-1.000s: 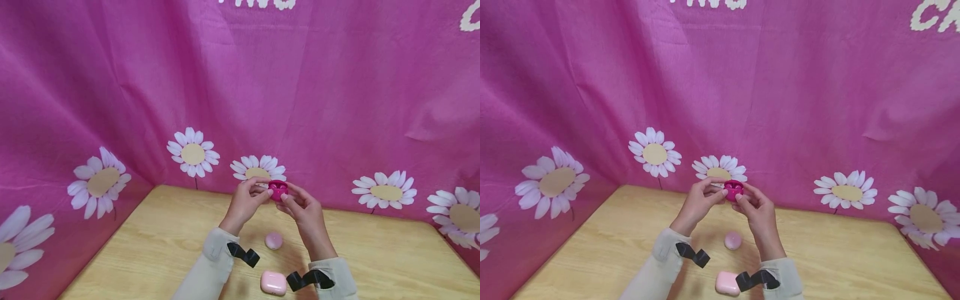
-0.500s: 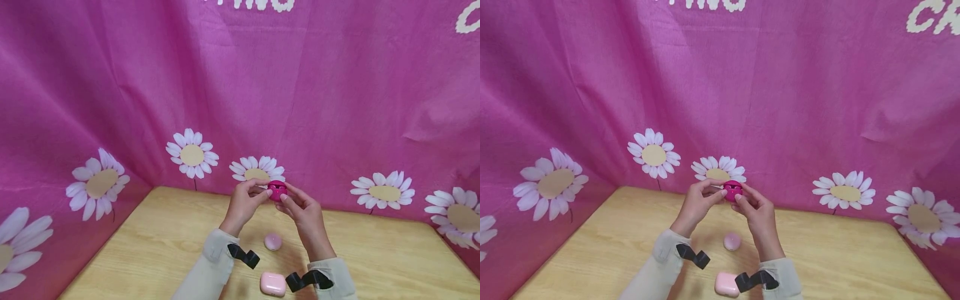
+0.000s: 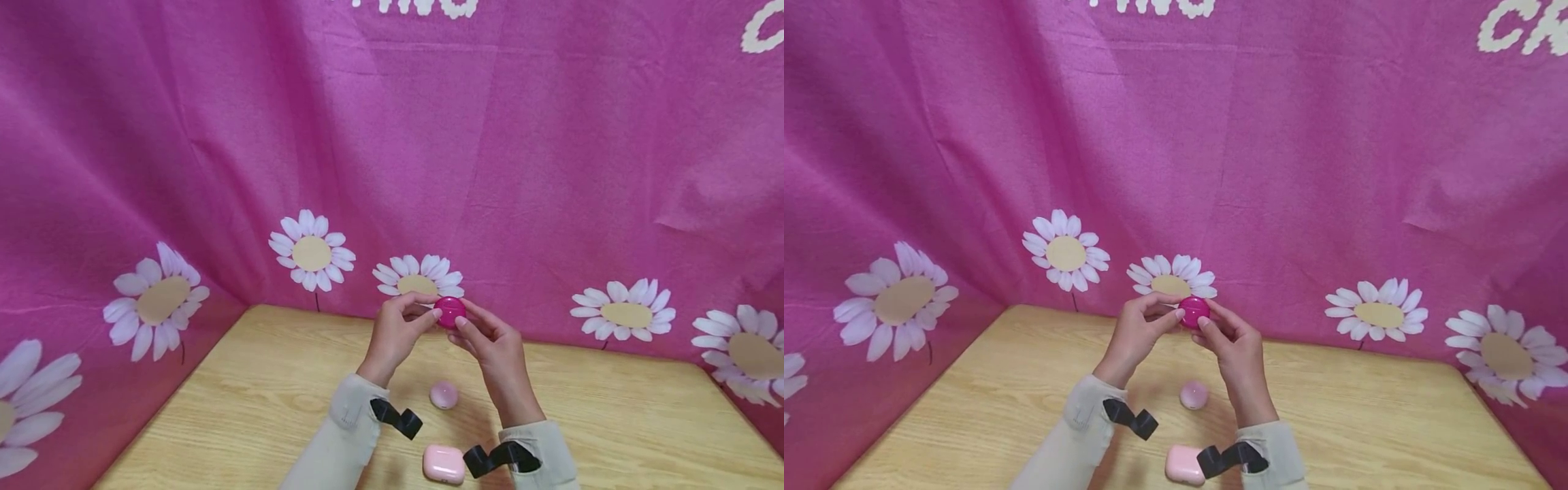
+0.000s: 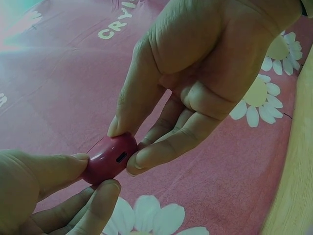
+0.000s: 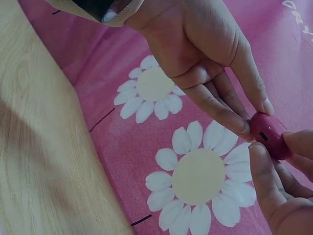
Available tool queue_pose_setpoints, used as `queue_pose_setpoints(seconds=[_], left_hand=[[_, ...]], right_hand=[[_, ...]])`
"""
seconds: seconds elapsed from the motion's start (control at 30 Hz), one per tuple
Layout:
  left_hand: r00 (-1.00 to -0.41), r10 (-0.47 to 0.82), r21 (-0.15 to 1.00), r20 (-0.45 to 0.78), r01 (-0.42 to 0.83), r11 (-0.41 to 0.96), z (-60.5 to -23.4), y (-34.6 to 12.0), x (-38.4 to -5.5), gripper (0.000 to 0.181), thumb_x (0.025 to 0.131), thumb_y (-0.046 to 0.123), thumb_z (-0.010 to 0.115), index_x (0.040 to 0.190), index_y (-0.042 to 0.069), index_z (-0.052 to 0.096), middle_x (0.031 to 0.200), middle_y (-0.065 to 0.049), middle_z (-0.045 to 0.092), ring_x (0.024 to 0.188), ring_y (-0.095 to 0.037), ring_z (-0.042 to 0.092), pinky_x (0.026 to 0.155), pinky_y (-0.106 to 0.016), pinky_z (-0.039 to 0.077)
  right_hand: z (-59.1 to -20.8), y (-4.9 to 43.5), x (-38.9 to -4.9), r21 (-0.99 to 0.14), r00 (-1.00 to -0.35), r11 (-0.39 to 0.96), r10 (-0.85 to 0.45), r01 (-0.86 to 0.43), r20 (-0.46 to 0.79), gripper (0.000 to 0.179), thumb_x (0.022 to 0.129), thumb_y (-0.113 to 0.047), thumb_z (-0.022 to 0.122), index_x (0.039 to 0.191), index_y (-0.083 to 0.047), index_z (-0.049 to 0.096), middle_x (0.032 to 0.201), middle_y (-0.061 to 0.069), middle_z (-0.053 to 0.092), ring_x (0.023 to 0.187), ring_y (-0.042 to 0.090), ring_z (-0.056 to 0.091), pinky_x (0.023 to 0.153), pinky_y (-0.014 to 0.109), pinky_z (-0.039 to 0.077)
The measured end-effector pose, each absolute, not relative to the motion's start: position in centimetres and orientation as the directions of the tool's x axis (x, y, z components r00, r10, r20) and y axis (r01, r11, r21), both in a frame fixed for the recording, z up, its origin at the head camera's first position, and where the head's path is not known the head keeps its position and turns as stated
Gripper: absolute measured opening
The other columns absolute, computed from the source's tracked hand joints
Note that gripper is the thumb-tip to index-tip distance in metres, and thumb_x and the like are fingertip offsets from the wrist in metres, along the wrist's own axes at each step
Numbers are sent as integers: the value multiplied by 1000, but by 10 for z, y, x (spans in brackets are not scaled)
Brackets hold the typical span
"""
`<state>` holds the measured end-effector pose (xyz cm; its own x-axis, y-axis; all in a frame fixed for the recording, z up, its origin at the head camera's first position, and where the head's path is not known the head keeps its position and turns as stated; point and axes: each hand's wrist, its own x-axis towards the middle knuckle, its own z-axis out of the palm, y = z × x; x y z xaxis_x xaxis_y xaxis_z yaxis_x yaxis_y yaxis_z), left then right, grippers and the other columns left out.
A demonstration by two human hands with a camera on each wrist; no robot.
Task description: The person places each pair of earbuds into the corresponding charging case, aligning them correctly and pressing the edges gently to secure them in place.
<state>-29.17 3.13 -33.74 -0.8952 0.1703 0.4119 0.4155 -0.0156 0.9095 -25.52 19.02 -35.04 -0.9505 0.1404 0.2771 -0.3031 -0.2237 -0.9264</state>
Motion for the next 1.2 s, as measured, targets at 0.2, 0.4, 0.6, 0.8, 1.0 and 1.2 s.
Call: queue_pose_setpoints(seconds=[0.2, 0.4, 0.6, 0.8, 1.0, 1.2], left_hand=[[-894, 170, 908, 414, 418, -16, -339, 31, -292, 25, 85, 8, 74, 109, 4, 71, 92, -16, 72, 82, -25, 70, 73, -34, 57], [-899, 173, 911, 402, 412, 19, -338, 30, -294, 24, 84, 11, 75, 108, 9, 72, 91, -9, 72, 80, -16, 69, 71, -27, 57], [-900, 171, 910, 401, 414, 40, -336, 30, -294, 23, 84, 11, 75, 107, 11, 72, 91, -7, 72, 79, -15, 69, 71, -27, 57], [-897, 178, 906, 404, 420, 61, -335, 29, -292, 22, 85, 11, 74, 107, 12, 72, 90, -7, 72, 79, -13, 69, 72, -26, 56], [-898, 183, 907, 399, 417, 68, -337, 30, -293, 21, 85, 10, 74, 106, 10, 72, 89, -8, 72, 80, -20, 70, 71, -26, 56], [-905, 185, 914, 383, 401, 65, -342, 31, -296, 22, 85, 9, 74, 106, 7, 72, 88, -11, 72, 77, -23, 70, 69, -28, 57]], right_hand=[[-351, 190, -254, -928, -952, -220, 136, -300, 275, 42, 91, -3, 64, 132, 3, 55, 105, 4, 69, 86, 16, 70, 82, 34, 55], [-349, 191, -255, -935, -952, -193, 137, -296, 273, 43, 90, -7, 66, 132, 1, 56, 107, 7, 68, 89, 17, 69, 83, 34, 54], [-348, 192, -256, -933, -947, -182, 131, -312, 292, 44, 91, -5, 66, 132, 2, 55, 105, 5, 68, 88, 16, 69, 82, 34, 55], [-349, 192, -255, -931, -945, -179, 131, -319, 299, 44, 91, -5, 66, 132, 4, 54, 107, 9, 67, 87, 16, 69, 81, 33, 55], [-350, 192, -254, -938, -951, -176, 130, -300, 280, 43, 91, -6, 65, 133, 3, 54, 112, 15, 65, 86, 17, 70, 81, 34, 55], [-350, 191, -254, -955, -963, -152, 134, -255, 236, 41, 93, -3, 62, 132, 4, 54, 113, 16, 64, 87, 14, 69, 82, 33, 55]])
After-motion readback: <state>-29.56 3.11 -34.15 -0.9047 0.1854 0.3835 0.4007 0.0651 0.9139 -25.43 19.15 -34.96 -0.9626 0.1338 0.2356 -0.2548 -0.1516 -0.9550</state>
